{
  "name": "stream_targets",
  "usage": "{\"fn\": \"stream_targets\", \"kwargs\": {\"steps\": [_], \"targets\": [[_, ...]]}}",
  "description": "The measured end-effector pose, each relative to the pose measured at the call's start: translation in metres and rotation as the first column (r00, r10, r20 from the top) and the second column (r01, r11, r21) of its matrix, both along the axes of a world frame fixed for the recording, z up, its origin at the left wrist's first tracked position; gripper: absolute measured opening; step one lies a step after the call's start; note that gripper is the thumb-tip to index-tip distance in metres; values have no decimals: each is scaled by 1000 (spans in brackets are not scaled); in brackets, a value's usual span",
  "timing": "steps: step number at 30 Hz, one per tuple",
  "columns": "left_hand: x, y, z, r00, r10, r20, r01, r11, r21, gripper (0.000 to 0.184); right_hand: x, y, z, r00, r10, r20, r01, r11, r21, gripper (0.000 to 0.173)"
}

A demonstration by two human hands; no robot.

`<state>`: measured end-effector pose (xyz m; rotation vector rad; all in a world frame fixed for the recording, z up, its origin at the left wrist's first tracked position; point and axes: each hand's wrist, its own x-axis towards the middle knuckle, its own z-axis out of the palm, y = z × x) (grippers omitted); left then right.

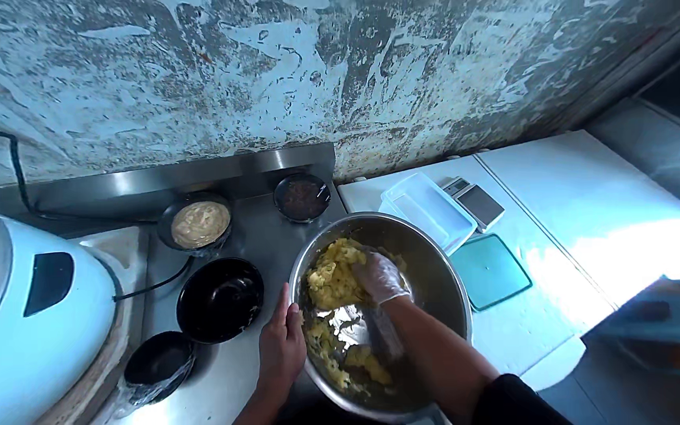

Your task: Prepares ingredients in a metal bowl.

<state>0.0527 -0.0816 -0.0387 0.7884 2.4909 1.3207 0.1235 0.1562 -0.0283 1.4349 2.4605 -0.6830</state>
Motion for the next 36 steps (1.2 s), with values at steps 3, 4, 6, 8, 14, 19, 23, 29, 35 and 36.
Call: {"fn": "stream_targets", "kwargs": {"steps": [3,4,6,8,14,19,23,29,35,36], "targets": [[-8,2,7,996,-8,93,13,998,-53,50,19,28,7,996,-90,8,90,984,-156,43],[-9,3,8,994,-10,110,18,997,-74,49,29,35,6,996,-90,-27,83,976,-203,42],[-9,3,11,990,-14,138,26,996,-86,50,53,46,-1,977,-138,-162,90,958,-273,44],[-8,3,10,990,-5,139,15,997,-74,50,67,44,-7,940,-254,-229,178,935,-306,45],[-1,5,5,996,27,83,-25,999,-26,50,69,0,1,954,-258,-150,187,909,-371,62],[3,2,2,999,21,47,-20,1000,-12,50,67,-24,56,994,112,7,-105,952,-288,64],[2,3,1,999,20,38,-19,1000,-10,49,52,-9,55,994,20,-103,-24,999,-34,42],[4,5,1,999,38,3,-38,999,22,49,48,-53,-2,953,301,-19,-301,949,-89,65],[7,5,3,999,38,29,-38,999,13,49,106,-76,9,760,629,166,-534,748,-394,80],[5,5,4,999,34,26,-34,999,8,49,104,-65,18,756,643,120,-551,725,-412,72]]}}
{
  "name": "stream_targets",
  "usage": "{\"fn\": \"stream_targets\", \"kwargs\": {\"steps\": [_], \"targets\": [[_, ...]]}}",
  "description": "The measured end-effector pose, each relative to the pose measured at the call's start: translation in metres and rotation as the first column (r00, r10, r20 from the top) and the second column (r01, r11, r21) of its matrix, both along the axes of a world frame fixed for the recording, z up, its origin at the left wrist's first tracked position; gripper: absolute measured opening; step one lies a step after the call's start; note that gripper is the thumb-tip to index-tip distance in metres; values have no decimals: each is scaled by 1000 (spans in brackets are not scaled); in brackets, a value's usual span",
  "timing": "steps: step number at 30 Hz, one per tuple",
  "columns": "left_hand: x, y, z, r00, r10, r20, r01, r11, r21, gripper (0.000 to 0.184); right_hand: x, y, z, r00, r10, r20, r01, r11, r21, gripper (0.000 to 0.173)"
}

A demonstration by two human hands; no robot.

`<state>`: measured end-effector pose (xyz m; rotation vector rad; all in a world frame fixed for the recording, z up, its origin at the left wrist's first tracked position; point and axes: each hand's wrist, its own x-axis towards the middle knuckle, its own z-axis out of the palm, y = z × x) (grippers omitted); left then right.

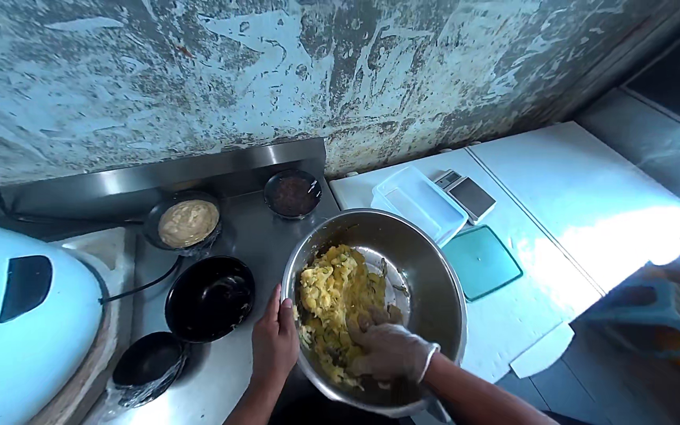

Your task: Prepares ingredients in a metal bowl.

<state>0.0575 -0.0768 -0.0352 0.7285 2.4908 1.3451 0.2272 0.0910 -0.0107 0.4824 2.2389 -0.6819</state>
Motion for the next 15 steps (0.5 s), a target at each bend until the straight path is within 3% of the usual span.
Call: {"fn": "stream_targets", "kwargs": {"steps": [2,4,7,10,12,15], "targets": [[-2,-2,-1,1000,-6,9,6,1000,-8,50,-17,18,32,983,-118,-140,111,992,-56,47],[1,-4,0,997,-6,82,6,1000,-2,50,-44,29,62,928,-279,-246,267,960,-83,35],[1,-3,0,993,-19,112,17,1000,12,50,-85,33,52,838,-341,-427,327,939,-108,28],[2,-3,-1,999,-13,33,13,1000,-8,48,-109,3,2,847,-165,-505,196,981,9,46],[0,-3,0,1000,-3,28,4,1000,-27,48,-100,-26,-23,892,5,-453,56,991,121,57],[0,-1,1,1000,2,20,-1,999,-47,49,-75,-29,-15,944,210,-256,-183,975,126,62]]}}
